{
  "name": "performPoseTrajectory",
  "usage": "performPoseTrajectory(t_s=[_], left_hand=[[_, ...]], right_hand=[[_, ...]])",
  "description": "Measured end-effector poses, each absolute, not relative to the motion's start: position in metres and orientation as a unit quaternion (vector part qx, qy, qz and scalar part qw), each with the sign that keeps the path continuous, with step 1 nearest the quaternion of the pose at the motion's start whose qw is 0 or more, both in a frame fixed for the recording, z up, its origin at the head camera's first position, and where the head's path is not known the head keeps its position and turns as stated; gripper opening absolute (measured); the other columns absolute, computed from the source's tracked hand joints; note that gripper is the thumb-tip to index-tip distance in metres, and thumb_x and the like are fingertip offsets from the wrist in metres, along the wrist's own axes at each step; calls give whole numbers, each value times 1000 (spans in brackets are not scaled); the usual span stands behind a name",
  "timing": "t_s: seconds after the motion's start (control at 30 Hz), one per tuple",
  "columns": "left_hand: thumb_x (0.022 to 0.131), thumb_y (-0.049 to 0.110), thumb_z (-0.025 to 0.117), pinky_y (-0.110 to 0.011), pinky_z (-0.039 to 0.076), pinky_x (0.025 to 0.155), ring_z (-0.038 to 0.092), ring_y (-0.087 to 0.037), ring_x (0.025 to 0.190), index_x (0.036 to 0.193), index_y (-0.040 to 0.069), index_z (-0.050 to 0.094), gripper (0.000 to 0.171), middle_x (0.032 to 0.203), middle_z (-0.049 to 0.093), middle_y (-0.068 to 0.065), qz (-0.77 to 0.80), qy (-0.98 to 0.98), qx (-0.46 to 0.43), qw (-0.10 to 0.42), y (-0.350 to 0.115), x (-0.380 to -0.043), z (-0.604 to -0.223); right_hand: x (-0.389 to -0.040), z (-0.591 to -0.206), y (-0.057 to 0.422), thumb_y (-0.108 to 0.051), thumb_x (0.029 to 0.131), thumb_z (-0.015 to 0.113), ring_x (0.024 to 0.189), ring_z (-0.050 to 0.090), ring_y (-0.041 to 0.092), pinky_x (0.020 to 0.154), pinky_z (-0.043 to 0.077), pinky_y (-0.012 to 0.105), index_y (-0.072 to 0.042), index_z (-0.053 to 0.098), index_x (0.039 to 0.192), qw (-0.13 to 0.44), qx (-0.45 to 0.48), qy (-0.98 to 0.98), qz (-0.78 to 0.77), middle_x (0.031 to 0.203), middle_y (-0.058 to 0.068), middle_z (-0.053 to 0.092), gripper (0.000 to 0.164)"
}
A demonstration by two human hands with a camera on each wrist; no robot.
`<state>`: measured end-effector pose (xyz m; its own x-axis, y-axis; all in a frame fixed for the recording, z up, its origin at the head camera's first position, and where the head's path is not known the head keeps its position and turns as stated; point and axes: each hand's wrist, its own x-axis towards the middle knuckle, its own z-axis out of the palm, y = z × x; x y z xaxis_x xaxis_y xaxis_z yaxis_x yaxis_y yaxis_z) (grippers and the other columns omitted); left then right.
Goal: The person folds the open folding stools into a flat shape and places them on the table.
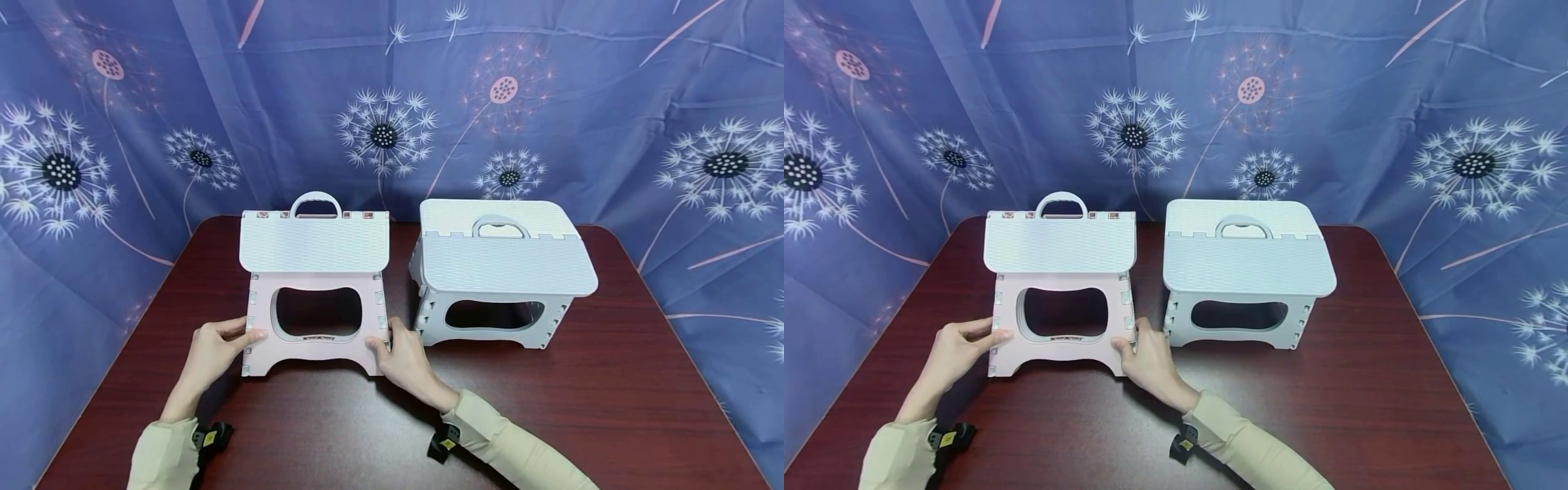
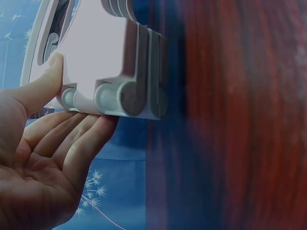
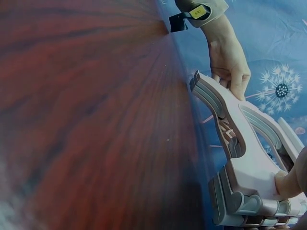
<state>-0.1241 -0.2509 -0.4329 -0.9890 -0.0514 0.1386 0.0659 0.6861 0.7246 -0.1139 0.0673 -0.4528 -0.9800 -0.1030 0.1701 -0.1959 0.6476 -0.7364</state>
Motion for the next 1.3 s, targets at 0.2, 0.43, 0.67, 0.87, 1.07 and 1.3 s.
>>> performPoseTrajectory(t_s=[0.2,0.43,0.67,0.87,1.07,1.3], left_hand=[[78,28,81,-7,45,63,52,21,78,113,-1,70,47,99,72,-19,-399,-914,-3,68,-251,-125,-433],[77,30,82,-7,45,63,52,20,78,113,-2,70,49,99,72,-19,-397,-916,0,65,-252,-124,-434],[77,29,82,-7,44,63,52,20,78,112,-2,70,49,99,72,-19,-393,-917,-1,67,-252,-124,-434],[77,31,82,-8,44,63,52,19,79,112,-2,70,50,101,72,-19,-389,-919,1,64,-252,-125,-434],[77,33,82,-9,44,64,51,20,80,112,0,70,50,103,72,-18,-387,-920,3,60,-253,-126,-434],[78,34,81,-10,45,65,52,19,80,112,1,71,49,102,72,-17,-386,-921,6,53,-252,-126,-433]], right_hand=[[-114,-453,68,-28,87,71,77,65,22,67,51,34,-3,60,101,56,82,-906,412,82,11,70,30],[-113,-454,68,-27,87,71,75,65,22,66,50,33,-3,59,99,55,83,-905,414,81,10,69,29],[-114,-453,68,-28,87,70,75,65,22,65,50,33,-3,59,98,56,85,-906,411,80,10,69,29],[-114,-453,68,-29,87,70,75,64,22,65,50,33,-3,59,98,55,82,-908,408,79,10,69,30],[-113,-453,68,-29,87,70,74,65,22,64,50,33,-3,59,97,56,83,-909,404,79,10,69,30],[-113,-453,68,-29,87,70,72,63,20,63,49,32,-4,59,96,51,83,-908,407,77,9,68,29]])
